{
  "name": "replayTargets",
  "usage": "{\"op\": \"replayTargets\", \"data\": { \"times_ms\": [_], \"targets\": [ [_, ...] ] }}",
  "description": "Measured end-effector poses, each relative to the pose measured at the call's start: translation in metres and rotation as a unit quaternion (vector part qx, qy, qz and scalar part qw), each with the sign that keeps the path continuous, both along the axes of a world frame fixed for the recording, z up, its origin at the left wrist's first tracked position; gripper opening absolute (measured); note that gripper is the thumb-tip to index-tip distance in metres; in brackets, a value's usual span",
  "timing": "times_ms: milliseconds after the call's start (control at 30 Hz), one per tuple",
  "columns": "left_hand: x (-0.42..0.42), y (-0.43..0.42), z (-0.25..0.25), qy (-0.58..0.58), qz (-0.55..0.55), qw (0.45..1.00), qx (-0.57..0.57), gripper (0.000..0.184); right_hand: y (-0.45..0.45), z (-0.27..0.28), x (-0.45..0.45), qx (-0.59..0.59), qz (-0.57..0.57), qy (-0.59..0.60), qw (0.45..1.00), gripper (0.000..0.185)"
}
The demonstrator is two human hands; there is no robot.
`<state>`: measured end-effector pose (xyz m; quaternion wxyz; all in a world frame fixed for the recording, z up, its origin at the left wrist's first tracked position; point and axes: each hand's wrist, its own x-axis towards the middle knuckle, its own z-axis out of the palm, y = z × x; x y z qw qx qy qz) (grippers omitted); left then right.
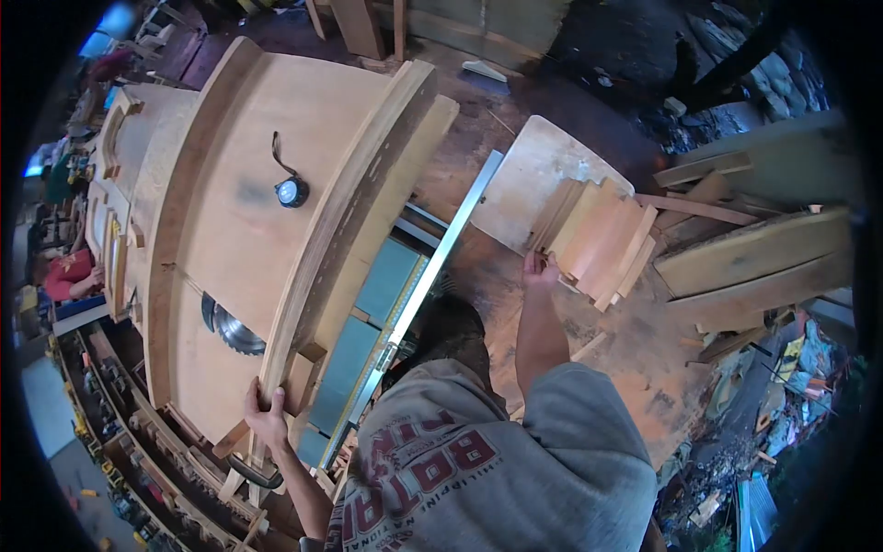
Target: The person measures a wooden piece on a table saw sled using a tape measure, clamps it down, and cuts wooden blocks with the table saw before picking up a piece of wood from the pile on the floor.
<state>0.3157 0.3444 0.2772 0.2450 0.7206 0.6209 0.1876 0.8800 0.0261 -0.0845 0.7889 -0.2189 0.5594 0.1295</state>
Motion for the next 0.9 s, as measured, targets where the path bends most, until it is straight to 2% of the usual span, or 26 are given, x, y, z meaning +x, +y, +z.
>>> {"op": "replayTargets", "data": {
  "times_ms": [67,167,267,400,467,500,533,567,600,633,667,733,800,867,900],
  "targets": [
    [0.007,-0.001,0.005,-0.007,0.012,1.0,-0.007,0.062,0.008,-0.005,0.006,-0.044,0.001,-0.044,0.998,0.046],
    [0.011,-0.004,0.009,-0.01,0.025,1.0,-0.014,0.063,0.012,-0.008,0.015,-0.032,-0.028,-0.006,0.999,0.044],
    [0.015,-0.006,0.013,0.005,0.016,1.0,-0.013,0.063,0.006,-0.022,0.014,-0.032,-0.001,-0.033,0.999,0.04],
    [0.019,-0.009,0.015,-0.003,0.02,1.0,-0.005,0.063,0.01,0.018,0.01,-0.061,0.02,-0.05,0.997,0.032],
    [0.017,-0.006,0.007,-0.002,0.009,1.0,0.011,0.062,-0.003,0.01,0.017,0.057,0.012,-0.111,0.992,0.023],
    [0.011,-0.008,0.003,0.006,0.006,1.0,0.027,0.062,-0.014,0.013,0.014,0.119,0.084,-0.253,0.957,0.019],
    [0.014,-0.011,0.003,-0.006,0.011,0.999,0.035,0.061,-0.021,0.021,0.008,0.19,0.159,-0.382,0.89,0.015],
    [0.017,-0.014,0.007,0.015,0.019,0.999,0.041,0.061,-0.02,0.055,0.014,0.152,0.23,-0.423,0.863,0.015],
    [0.019,-0.018,0.008,0.028,0.012,0.996,0.085,0.061,-0.017,0.116,0.018,0.228,0.307,-0.446,0.809,0.014],
    [0.017,-0.017,0.004,0.048,-0.021,0.988,0.143,0.061,-0.01,0.154,0.02,0.059,0.337,-0.43,0.836,0.02],
    [0.019,-0.018,0.005,0.052,-0.027,0.983,0.176,0.06,-0.001,0.19,0.024,-0.118,0.347,-0.408,0.836,0.025],
    [0.019,-0.019,0.005,0.038,-0.019,0.983,0.179,0.058,0.043,0.305,0.009,-0.196,0.367,-0.494,0.764,0.035],
    [0.023,-0.021,0.013,0.029,-0.014,0.983,0.182,0.058,0.082,0.368,0.005,-0.128,0.348,-0.622,0.69,0.044],
    [0.02,-0.021,0.016,0.017,-0.013,0.982,0.185,0.058,0.137,0.427,-0.015,-0.056,0.366,-0.682,0.631,0.044],
    [0.02,-0.021,0.016,0.025,-0.016,0.982,0.187,0.059,0.172,0.447,-0.031,-0.084,0.369,-0.717,0.585,0.045]
  ]
}}
